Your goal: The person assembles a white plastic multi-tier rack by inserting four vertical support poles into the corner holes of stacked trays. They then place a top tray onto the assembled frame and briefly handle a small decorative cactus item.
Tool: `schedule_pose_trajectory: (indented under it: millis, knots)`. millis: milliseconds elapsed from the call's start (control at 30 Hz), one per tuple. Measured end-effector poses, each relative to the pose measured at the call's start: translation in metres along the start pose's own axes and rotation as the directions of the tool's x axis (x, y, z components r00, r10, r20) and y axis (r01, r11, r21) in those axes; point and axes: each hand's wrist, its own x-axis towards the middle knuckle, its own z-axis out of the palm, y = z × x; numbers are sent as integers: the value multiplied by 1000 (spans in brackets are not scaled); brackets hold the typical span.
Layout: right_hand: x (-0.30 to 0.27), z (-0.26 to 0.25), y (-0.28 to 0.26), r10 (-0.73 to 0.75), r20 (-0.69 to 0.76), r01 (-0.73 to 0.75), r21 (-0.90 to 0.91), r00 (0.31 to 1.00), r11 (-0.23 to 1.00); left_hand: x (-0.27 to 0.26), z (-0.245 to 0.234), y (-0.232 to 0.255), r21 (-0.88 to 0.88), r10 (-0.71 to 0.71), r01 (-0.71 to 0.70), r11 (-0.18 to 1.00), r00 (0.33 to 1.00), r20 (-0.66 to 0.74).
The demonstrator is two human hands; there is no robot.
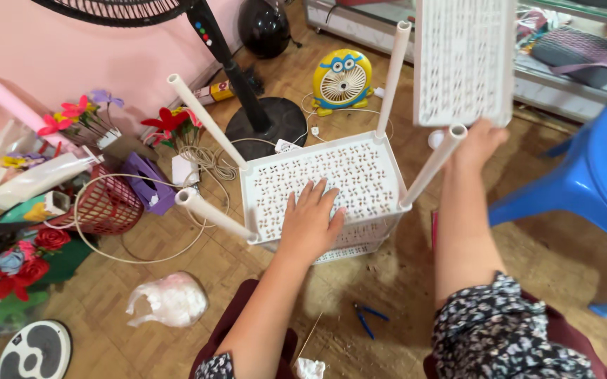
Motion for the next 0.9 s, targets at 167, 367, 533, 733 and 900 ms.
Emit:
schedule_pose_trajectory:
  millis: [167, 367, 533, 733, 900]
  knots:
    - [-49, 48, -157, -87, 342, -7, 265, 936, 964, -32, -54, 16, -223, 137, -164, 961, 982, -129]
    - [-121, 66, -274, -80, 593, -120, 290, 802, 950, -84, -125, 38, -392, 95, -310, 866, 872, -479]
    - [-162, 72, -293, -118, 701, 23, 143, 704, 989, -95, -157, 34, -452, -35, -395, 800, 721, -692]
    - [-175, 88, -291, 51, 757, 12, -77, 651, 997, -68, -183, -1, -738, -28, -567, 366, 786, -618]
    - [-188, 120, -288, 36, 755, 17, -62, 654, 998, -47, -190, -22, -686, -77, -560, 465, 746, -662]
